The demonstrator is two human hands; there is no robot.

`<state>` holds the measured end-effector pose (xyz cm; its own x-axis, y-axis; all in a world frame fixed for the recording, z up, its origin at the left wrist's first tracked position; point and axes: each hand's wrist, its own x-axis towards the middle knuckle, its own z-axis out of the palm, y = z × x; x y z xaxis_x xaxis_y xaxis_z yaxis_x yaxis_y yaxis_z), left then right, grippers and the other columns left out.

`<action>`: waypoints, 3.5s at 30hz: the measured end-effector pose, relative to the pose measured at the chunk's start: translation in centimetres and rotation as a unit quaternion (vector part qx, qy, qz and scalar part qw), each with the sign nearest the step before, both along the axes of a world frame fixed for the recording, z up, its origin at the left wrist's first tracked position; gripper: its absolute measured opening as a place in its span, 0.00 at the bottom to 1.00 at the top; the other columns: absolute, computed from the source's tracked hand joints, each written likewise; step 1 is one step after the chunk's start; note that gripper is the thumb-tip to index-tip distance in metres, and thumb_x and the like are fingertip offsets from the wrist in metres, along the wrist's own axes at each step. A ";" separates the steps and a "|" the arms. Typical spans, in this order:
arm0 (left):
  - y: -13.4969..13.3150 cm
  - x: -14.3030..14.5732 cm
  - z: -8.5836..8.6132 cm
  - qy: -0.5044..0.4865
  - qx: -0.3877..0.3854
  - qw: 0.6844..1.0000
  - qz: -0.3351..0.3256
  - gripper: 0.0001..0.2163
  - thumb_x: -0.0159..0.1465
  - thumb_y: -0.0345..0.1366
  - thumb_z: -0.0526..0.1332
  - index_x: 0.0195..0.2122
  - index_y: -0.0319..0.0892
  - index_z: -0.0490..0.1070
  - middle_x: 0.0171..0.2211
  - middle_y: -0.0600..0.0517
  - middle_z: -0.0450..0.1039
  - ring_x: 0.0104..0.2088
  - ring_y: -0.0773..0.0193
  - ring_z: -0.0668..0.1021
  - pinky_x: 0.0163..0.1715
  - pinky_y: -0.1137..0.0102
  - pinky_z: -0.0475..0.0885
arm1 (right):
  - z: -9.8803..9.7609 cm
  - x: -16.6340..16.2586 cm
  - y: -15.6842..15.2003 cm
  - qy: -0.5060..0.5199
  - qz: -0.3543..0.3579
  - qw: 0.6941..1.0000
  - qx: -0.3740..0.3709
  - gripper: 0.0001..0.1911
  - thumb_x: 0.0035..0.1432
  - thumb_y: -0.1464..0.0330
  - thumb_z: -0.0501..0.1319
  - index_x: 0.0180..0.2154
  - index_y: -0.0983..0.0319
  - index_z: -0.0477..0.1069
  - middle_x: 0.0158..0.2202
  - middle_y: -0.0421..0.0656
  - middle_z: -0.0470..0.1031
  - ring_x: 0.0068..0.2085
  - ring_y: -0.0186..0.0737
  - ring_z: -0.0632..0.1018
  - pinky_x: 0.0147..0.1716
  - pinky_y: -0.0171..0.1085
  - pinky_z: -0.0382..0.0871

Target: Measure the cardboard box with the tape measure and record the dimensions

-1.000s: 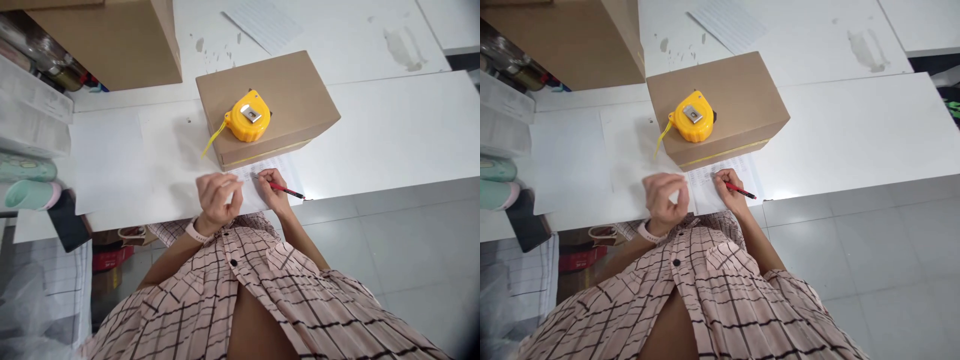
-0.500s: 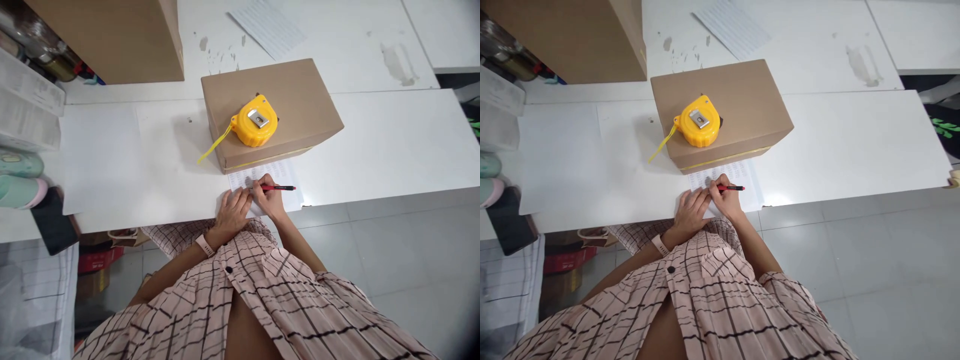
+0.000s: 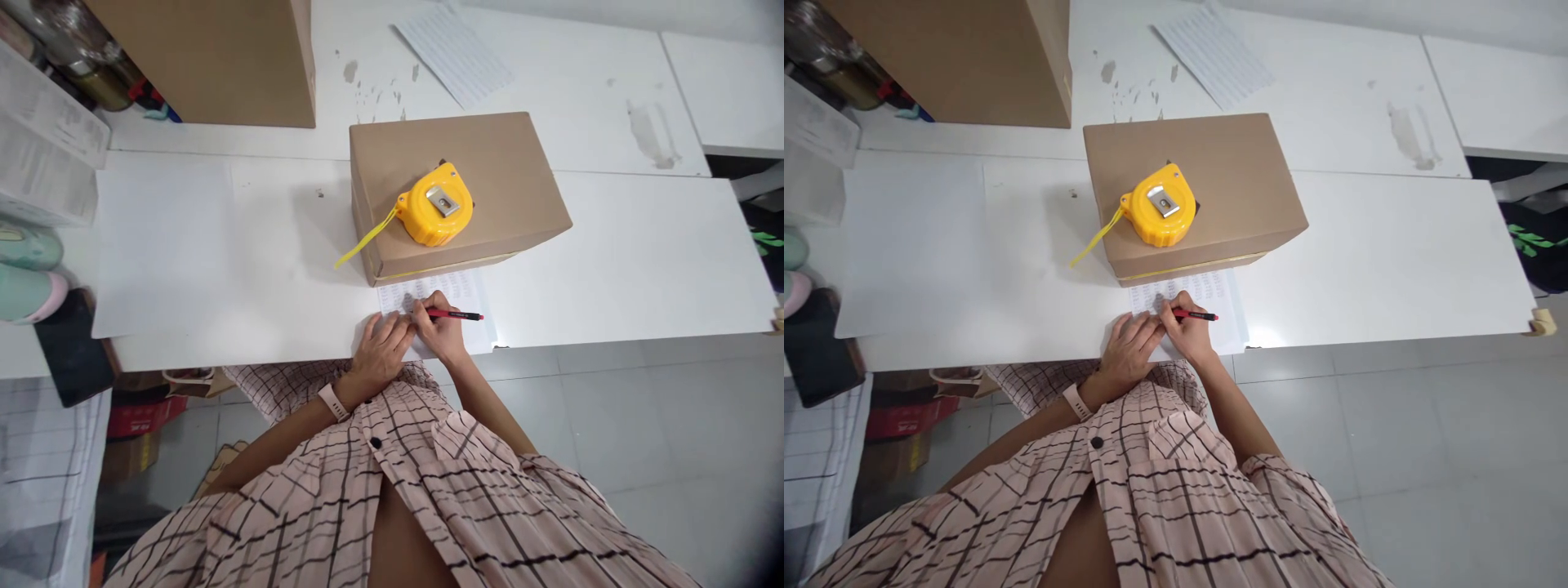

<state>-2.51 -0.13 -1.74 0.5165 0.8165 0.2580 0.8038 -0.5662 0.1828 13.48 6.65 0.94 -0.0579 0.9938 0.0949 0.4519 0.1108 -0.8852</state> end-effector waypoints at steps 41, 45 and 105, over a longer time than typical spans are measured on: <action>0.2 -0.3 0.5 -0.041 0.004 0.999 -0.012 0.20 0.74 0.41 0.50 0.60 0.38 0.71 0.57 0.41 0.76 0.56 0.51 0.74 0.63 0.52 0.62 | 0.1 0.2 -0.1 0.071 -0.066 0.995 -0.015 0.17 0.63 0.59 0.61 0.26 0.57 0.60 0.22 0.35 0.63 0.26 0.34 0.66 0.28 0.36 0.62; 0.1 -0.3 0.4 -0.042 -0.003 0.999 -0.007 0.20 0.75 0.42 0.49 0.60 0.40 0.72 0.57 0.42 0.76 0.55 0.51 0.75 0.60 0.54 0.64 | -0.1 0.8 -0.1 0.121 -0.102 0.987 -0.037 0.17 0.63 0.57 0.61 0.26 0.57 0.60 0.21 0.34 0.62 0.25 0.34 0.64 0.29 0.37 0.62; -0.2 0.1 1.7 0.000 -0.026 0.999 0.031 0.22 0.70 0.43 0.61 0.63 0.41 0.69 0.64 0.42 0.71 0.58 0.50 0.74 0.54 0.55 0.65 | 0.5 0.4 -0.1 0.043 -0.023 0.998 -0.035 0.11 0.59 0.65 0.60 0.27 0.57 0.60 0.23 0.34 0.64 0.25 0.32 0.65 0.27 0.35 0.60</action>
<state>-2.46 -0.33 0.00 0.4644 0.8594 0.2140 0.8372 -0.5048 0.2103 13.86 6.53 1.44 -0.0065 0.9996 0.0283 0.3766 0.0286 -0.9259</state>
